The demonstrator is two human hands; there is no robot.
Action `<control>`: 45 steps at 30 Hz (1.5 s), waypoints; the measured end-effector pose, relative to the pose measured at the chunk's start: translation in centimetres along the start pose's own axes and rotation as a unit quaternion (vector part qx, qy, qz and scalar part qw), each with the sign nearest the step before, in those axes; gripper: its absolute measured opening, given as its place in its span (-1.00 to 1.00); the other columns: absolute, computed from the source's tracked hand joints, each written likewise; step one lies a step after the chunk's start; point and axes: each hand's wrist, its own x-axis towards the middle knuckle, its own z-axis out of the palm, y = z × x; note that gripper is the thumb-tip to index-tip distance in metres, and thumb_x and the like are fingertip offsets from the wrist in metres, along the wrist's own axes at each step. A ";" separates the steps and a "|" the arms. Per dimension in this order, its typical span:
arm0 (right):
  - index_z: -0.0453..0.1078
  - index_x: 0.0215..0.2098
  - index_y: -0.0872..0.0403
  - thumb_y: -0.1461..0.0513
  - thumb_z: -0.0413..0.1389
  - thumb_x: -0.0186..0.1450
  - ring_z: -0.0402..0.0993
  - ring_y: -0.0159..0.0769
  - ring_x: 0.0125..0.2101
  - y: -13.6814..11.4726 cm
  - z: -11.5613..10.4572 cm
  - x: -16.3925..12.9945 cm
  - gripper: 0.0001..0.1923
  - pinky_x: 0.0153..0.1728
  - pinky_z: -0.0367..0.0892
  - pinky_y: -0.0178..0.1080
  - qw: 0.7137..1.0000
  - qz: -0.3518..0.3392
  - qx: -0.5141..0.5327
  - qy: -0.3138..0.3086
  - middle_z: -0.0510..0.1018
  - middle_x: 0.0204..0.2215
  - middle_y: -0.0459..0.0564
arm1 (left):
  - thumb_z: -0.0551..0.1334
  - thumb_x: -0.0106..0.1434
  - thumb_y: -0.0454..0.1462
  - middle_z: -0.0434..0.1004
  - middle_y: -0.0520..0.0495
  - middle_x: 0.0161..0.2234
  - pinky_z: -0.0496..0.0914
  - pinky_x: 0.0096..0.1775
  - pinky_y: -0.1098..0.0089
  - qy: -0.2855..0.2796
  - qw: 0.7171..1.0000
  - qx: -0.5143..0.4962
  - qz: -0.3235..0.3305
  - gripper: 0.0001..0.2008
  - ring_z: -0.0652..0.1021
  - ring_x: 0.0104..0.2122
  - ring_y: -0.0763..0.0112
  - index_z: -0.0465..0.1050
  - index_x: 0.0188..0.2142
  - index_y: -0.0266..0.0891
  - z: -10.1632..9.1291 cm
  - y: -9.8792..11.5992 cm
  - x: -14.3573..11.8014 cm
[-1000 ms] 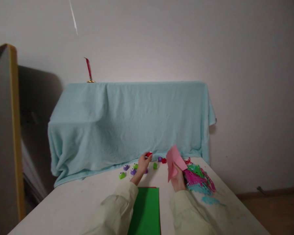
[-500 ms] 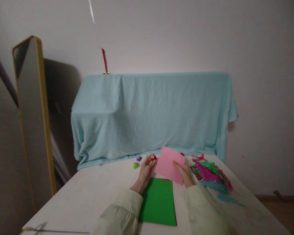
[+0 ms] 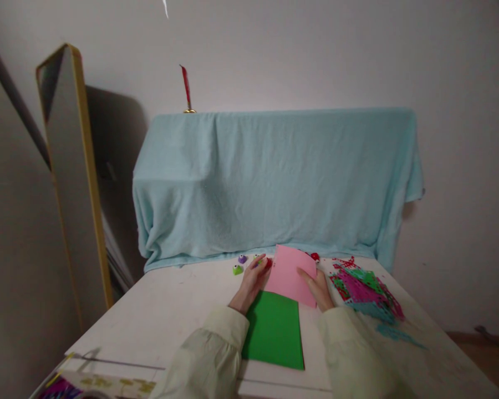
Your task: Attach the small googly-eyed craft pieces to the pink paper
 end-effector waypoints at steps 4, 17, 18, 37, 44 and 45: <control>0.49 -0.26 0.19 0.02 0.27 0.00 0.52 -0.13 -0.41 0.2 -0.1 0.0 -0.54 -0.46 0.39 -0.22 1.000 -0.004 -0.017 0.007 0.61 -0.36 0.11 | 0.35 0.07 -0.18 0.49 -0.23 -0.09 0.30 0.04 0.21 -0.021 1.000 0.009 -0.008 -0.60 0.46 -0.04 0.14 0.42 -0.12 -0.31 -0.2 -0.2 0.2; 0.49 -0.25 0.18 0.03 0.31 -0.05 0.52 -0.11 -0.37 -0.6 0.0 -0.2 -0.51 -0.43 0.39 -0.23 1.000 0.007 0.018 0.012 0.61 -0.33 0.12 | 0.36 0.04 -0.14 0.49 -0.30 -0.12 0.32 -0.04 0.27 -0.052 0.995 0.090 -0.013 -0.51 0.49 -0.14 0.22 0.43 -0.09 -0.41 0.5 0.3 -0.5; 0.49 -0.25 0.18 0.03 0.30 -0.05 0.52 -0.11 -0.37 -0.7 0.0 -0.2 -0.52 -0.43 0.39 -0.23 1.000 0.008 0.015 0.011 0.61 -0.34 0.12 | 0.37 0.03 -0.15 0.50 -0.30 -0.14 0.33 -0.05 0.27 -0.051 0.994 0.093 -0.017 -0.51 0.51 -0.17 0.24 0.44 -0.10 -0.42 0.5 0.3 -0.6; 0.51 -0.27 0.14 0.04 0.30 -0.04 0.52 -0.07 -0.29 -0.7 -0.1 -0.1 -0.56 -0.31 0.41 -0.16 0.999 -0.022 0.010 0.032 0.61 -0.30 0.10 | 0.42 -0.06 -0.16 0.51 -0.12 -0.28 0.34 -0.16 0.34 -0.084 0.972 0.221 0.017 -0.27 0.52 -0.27 0.34 0.26 0.10 -0.27 0.9 0.4 -0.8; 0.52 -0.31 0.13 0.04 0.31 -0.05 0.54 -0.07 -0.36 -0.4 0.0 -0.1 -0.58 -0.41 0.41 -0.18 0.999 0.012 0.012 0.032 0.62 -0.36 0.09 | 0.43 -0.07 -0.16 0.51 -0.13 -0.27 0.34 -0.12 0.32 -0.089 0.970 0.226 0.020 -0.29 0.52 -0.25 0.33 0.29 0.07 -0.26 0.6 0.1 -0.5; 0.52 -0.31 0.13 0.04 0.31 -0.06 0.54 -0.07 -0.36 -0.4 0.0 -0.1 -0.58 -0.41 0.41 -0.17 0.999 0.013 0.016 0.033 0.62 -0.36 0.08 | 0.42 -0.06 -0.16 0.51 -0.13 -0.27 0.34 -0.13 0.32 -0.091 0.969 0.228 0.021 -0.30 0.52 -0.25 0.33 0.29 0.08 -0.26 0.6 0.1 -0.5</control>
